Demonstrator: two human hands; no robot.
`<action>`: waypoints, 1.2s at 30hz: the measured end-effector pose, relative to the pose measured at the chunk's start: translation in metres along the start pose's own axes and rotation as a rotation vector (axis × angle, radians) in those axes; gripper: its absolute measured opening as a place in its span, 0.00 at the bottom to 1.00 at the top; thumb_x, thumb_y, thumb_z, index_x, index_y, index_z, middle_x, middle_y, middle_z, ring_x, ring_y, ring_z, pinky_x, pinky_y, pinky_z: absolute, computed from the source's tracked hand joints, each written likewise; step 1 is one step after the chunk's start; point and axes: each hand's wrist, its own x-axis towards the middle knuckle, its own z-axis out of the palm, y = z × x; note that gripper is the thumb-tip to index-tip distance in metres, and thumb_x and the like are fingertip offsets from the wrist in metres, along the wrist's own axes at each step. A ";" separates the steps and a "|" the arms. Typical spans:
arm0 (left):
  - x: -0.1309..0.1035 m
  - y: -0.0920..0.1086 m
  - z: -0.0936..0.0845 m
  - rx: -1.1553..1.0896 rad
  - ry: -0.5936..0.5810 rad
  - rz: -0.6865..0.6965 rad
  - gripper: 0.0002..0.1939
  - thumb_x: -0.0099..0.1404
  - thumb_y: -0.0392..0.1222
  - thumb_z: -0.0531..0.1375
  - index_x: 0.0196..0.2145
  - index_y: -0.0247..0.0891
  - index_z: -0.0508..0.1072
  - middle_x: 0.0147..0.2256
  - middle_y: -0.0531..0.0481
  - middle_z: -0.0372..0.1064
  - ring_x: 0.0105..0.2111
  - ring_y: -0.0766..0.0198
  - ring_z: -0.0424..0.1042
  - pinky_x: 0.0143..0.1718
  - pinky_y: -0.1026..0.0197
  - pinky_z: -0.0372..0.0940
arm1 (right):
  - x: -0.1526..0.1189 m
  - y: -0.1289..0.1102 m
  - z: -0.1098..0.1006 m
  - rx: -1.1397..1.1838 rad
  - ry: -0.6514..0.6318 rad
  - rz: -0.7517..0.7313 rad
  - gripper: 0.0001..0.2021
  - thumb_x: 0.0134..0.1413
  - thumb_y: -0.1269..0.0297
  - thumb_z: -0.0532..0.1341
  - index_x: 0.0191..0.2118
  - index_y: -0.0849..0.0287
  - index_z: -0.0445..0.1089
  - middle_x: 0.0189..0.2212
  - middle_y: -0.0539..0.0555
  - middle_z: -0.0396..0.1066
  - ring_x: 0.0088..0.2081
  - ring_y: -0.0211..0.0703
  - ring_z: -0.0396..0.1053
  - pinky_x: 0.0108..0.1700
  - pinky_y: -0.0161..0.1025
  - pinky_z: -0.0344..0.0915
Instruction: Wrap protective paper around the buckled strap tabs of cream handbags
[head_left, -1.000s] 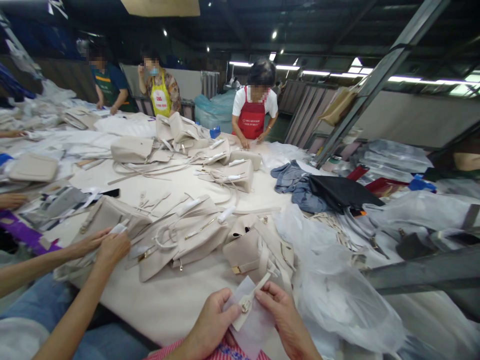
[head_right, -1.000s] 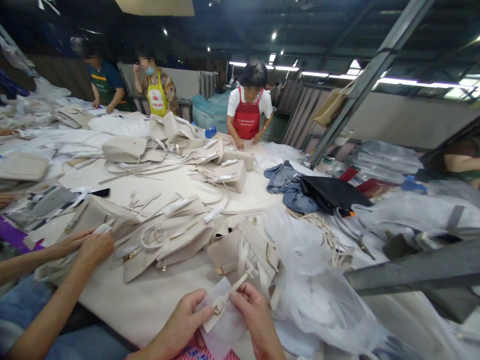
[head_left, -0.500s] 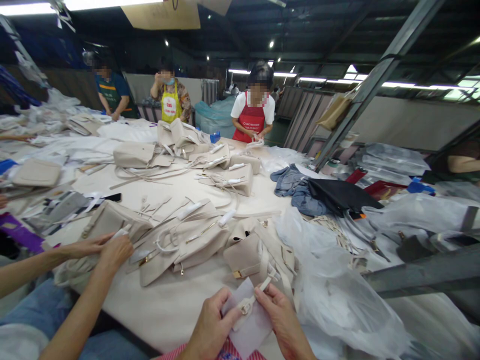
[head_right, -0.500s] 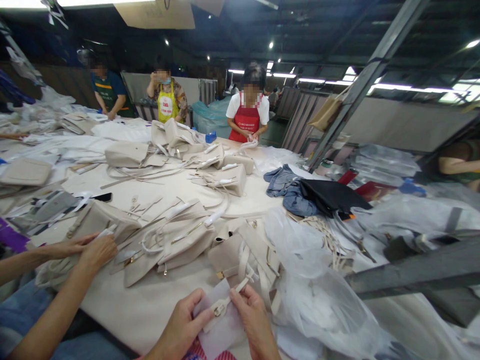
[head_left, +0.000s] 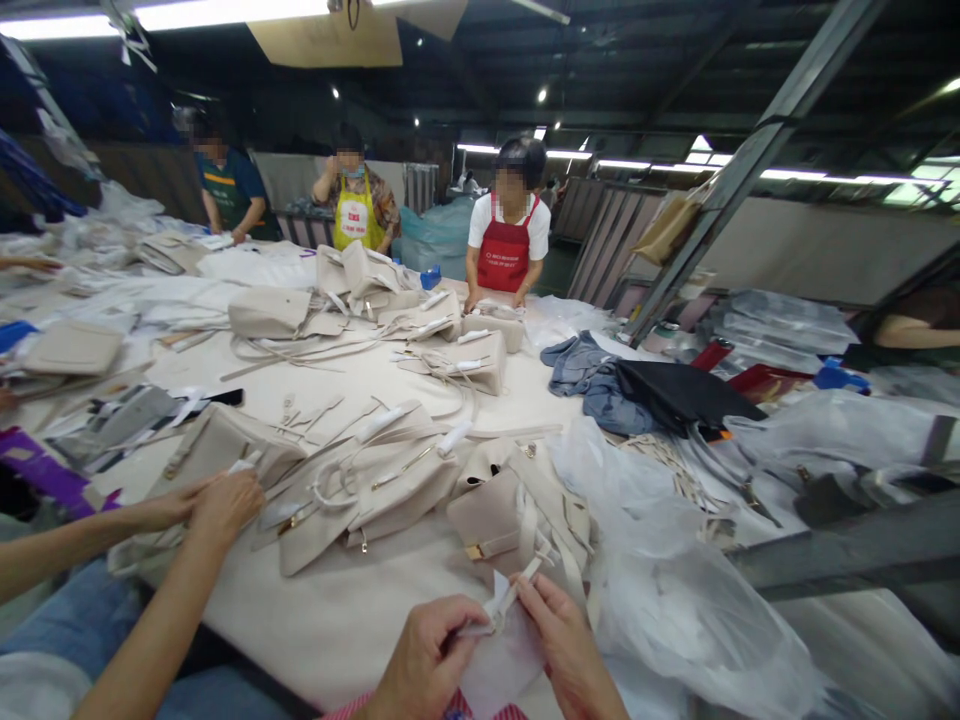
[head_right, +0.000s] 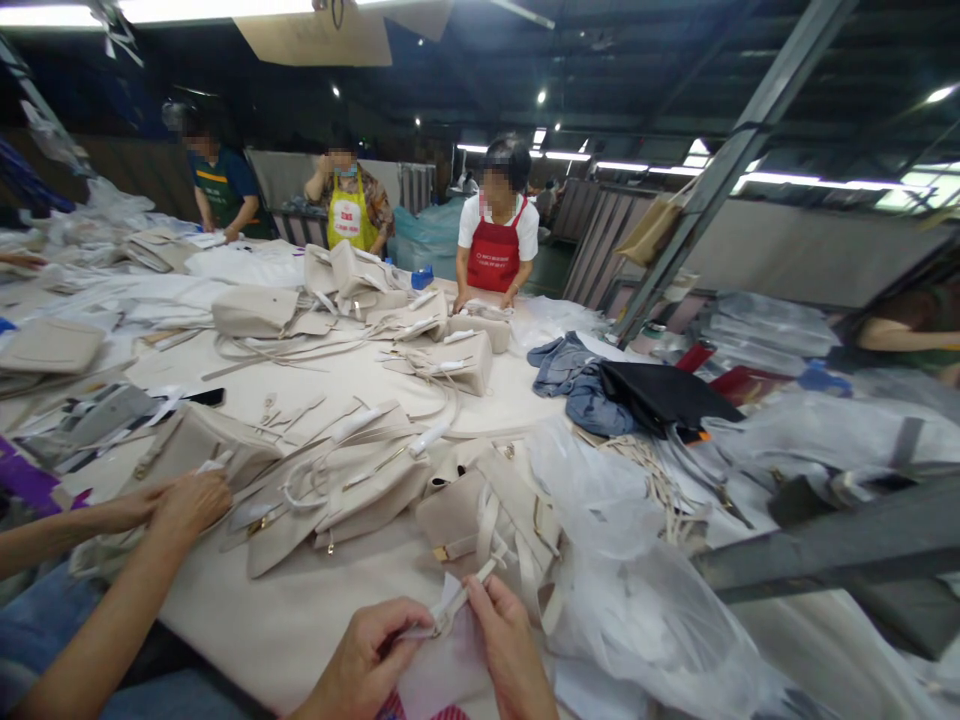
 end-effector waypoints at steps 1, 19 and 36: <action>0.000 0.001 0.000 -0.007 0.000 -0.002 0.11 0.57 0.34 0.54 0.34 0.37 0.76 0.32 0.48 0.73 0.33 0.63 0.68 0.38 0.66 0.59 | -0.001 -0.001 0.001 -0.007 0.028 0.000 0.20 0.42 0.45 0.66 0.33 0.58 0.73 0.24 0.48 0.71 0.25 0.39 0.65 0.28 0.34 0.59; -0.001 -0.001 0.004 -0.027 -0.042 -0.080 0.14 0.59 0.43 0.58 0.40 0.42 0.80 0.38 0.46 0.76 0.39 0.58 0.71 0.46 0.62 0.62 | -0.004 -0.003 0.002 0.105 0.048 0.078 0.26 0.40 0.42 0.65 0.40 0.58 0.70 0.21 0.48 0.67 0.25 0.39 0.65 0.26 0.33 0.58; 0.035 0.007 -0.005 -0.274 -0.359 -0.247 0.20 0.60 0.52 0.51 0.31 0.32 0.73 0.29 0.48 0.68 0.32 0.63 0.67 0.34 0.62 0.61 | 0.007 -0.019 -0.020 -0.194 -0.153 -0.037 0.28 0.38 0.55 0.68 0.47 0.60 0.63 0.21 0.43 0.63 0.24 0.32 0.59 0.28 0.32 0.52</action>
